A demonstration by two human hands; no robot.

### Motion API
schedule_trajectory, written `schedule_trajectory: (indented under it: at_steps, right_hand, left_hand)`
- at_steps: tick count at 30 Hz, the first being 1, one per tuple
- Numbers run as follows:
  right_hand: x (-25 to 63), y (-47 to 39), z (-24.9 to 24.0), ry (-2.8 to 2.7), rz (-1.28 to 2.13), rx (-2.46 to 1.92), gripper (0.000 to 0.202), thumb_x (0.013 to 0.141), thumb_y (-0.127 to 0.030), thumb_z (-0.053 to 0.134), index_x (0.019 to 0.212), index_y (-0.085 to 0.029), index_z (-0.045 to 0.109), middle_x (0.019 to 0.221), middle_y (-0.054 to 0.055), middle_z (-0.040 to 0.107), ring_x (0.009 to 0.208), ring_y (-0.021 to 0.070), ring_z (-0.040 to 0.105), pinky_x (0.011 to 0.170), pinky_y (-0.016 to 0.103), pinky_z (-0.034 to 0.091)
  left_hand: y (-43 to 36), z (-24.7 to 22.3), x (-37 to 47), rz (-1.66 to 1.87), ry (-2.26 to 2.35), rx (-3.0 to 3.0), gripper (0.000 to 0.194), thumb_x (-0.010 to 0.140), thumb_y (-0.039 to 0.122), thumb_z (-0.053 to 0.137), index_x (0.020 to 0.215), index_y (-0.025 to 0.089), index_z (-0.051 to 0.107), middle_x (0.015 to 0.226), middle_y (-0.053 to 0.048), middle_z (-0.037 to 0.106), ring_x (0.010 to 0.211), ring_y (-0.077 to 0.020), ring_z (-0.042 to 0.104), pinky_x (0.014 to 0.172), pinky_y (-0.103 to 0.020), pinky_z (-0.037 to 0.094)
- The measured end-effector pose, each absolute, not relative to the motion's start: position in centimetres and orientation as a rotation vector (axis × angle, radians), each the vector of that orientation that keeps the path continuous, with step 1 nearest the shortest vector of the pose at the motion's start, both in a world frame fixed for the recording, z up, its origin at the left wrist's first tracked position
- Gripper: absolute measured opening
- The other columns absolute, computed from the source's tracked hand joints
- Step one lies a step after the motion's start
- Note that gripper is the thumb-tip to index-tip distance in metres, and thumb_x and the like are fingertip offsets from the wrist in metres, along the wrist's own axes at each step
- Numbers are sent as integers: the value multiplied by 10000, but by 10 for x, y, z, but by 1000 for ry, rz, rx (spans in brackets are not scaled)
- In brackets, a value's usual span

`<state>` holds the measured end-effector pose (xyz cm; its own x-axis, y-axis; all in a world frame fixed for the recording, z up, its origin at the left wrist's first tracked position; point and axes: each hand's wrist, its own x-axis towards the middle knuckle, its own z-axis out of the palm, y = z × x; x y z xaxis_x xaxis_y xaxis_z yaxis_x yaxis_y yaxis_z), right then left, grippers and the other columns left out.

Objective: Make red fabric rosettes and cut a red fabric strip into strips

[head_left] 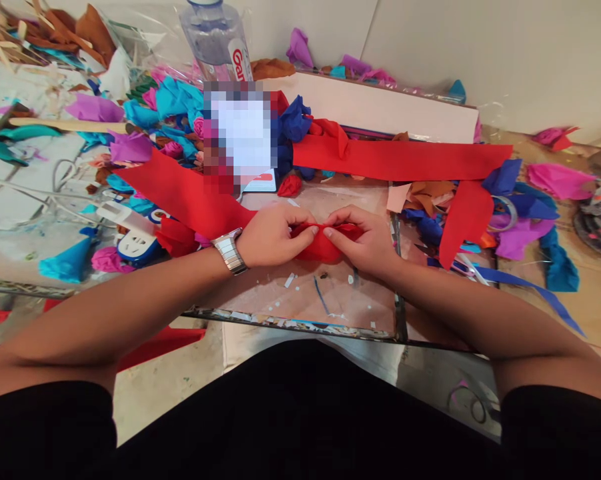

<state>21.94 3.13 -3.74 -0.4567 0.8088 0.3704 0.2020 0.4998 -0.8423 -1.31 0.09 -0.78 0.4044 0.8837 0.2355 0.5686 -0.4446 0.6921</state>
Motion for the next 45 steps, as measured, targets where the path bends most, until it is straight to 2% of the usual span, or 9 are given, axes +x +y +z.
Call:
schedule_trajectory:
  at_steps: [8,16,18,23,30,35,45]
  right_hand:
    - [221,32,-38,-1956,906,-783,55,952,-283,774,994,-252,789,981,30,822,925,218,759,877,395,595]
    - [222,32,-38,-2009,755,-657,69,969,-248,748,1013,-267,798,974,29,823,906,210,761,851,383,604]
    - [222,33,-39,-2007,721,-615,76,972,-243,748,1016,-277,801,972,27,824,904,208,767,844,379,609]
    - [222,32,-38,-2020,678,-597,75,982,-239,753,1021,-290,791,971,24,828,906,212,769,850,387,615]
    - [222,31,-36,-2049,626,-677,50,995,-302,764,1027,-277,792,959,25,835,886,218,768,851,398,594]
    - [221,31,-34,-2079,586,-660,29,994,-269,761,1009,-266,786,944,27,835,873,216,765,853,404,579]
    - [221,30,-33,-2100,605,-706,36,993,-287,745,990,-269,776,963,35,817,919,236,755,892,426,587]
  left_hand:
    - [3,-10,-13,847,1200,2074,232,888,274,585,876,172,793,829,-30,806,729,-175,703,703,-315,499]
    - [4,-11,-13,850,1170,1991,231,856,254,590,879,158,798,806,-25,779,704,-160,661,683,-296,475]
    - [3,-10,-13,850,1158,1982,236,895,297,610,884,156,799,779,-23,755,684,-150,630,668,-290,461]
    - [3,-10,-11,888,1171,1940,389,1006,450,618,815,147,770,702,-24,684,633,-127,562,609,-271,416]
    - [3,-12,-10,925,1187,1930,317,980,403,661,839,150,790,746,-34,742,652,-131,612,615,-261,441]
    - [2,-12,-9,925,1190,1923,287,972,381,663,889,151,815,795,-43,780,687,-142,661,649,-266,472]
    - [1,-11,-10,919,1207,2006,265,980,370,656,891,166,799,812,-34,781,718,-149,669,686,-282,476]
